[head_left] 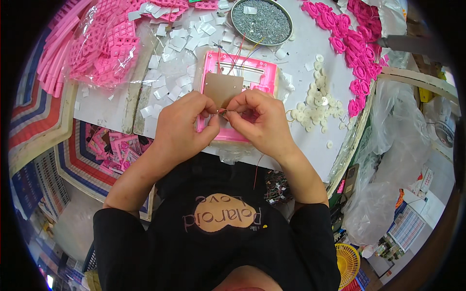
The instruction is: The recorder is assembling internal electronic components into a pink toy savings bank and using an electric screwdriver to secure parts.
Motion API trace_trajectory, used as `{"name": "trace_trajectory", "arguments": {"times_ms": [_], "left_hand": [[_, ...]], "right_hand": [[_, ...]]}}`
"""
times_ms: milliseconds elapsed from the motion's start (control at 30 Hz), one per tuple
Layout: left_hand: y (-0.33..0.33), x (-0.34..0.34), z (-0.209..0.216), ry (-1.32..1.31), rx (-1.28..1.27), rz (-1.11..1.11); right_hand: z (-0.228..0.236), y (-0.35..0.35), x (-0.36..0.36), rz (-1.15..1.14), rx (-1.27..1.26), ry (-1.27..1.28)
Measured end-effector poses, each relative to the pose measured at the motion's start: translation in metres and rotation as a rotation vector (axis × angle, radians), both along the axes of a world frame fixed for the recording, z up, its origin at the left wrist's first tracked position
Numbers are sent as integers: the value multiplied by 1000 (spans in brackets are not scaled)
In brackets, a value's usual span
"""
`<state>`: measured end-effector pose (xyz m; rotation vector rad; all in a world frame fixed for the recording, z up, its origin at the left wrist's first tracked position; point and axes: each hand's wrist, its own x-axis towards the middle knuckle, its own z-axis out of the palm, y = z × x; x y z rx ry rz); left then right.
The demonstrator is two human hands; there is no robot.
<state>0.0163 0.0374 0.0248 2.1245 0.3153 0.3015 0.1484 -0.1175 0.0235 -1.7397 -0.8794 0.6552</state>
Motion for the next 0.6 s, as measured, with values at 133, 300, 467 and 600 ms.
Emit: {"name": "trace_trajectory", "arguments": {"times_ms": [133,300,467,600], "left_hand": [[0,1,0,-16,8,-10],[-2,1,-3,-30,-3,-12],[0,0,-2,3,-104,-21],[-1,-3,-8,89,-441,29]], "right_hand": [[1,0,0,-11,0,15],[0,0,0,-10,15,-8],[7,2,-2,-21,-26,-265],[7,3,-11,-36,115,-677]]}}
